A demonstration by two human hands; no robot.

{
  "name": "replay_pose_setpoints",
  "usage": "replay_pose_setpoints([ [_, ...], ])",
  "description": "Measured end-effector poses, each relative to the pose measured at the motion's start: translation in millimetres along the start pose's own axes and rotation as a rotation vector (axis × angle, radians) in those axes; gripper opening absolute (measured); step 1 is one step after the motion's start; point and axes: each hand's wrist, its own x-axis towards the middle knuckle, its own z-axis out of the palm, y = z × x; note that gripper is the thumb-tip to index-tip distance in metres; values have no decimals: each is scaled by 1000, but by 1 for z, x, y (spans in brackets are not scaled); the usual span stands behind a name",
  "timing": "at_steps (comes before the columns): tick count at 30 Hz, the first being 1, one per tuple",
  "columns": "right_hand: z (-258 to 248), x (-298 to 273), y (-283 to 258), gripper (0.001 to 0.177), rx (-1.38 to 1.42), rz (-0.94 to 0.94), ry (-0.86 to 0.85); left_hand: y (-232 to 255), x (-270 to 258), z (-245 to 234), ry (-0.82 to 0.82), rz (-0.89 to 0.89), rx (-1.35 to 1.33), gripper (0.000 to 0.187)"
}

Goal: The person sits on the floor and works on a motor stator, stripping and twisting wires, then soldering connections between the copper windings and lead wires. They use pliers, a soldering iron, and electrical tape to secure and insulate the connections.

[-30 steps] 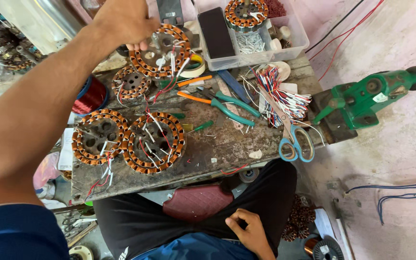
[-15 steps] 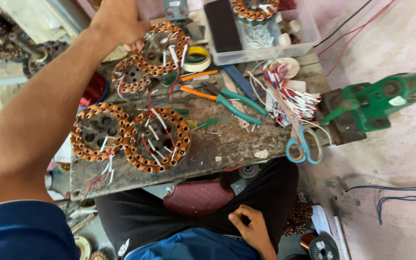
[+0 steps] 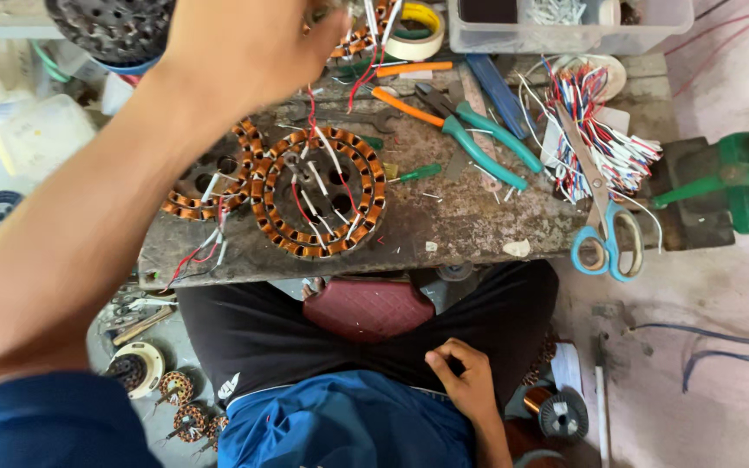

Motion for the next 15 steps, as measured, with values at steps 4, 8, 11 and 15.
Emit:
replay_pose_setpoints([
  [4,0,4,-14,16,-16,29,-14,33,-34,-55,38,-55,-185,23],
  [8,-1,22,-54,13,-2,-44,-19,58,-96,-79,123,-509,-393,16],
  [11,-6,38,-94,9,-54,-245,14,83,-150,-71,211,-595,-417,16],
  [15,-12,59,-136,8,-107,-341,14,109,-193,-51,196,-627,-524,11],
])
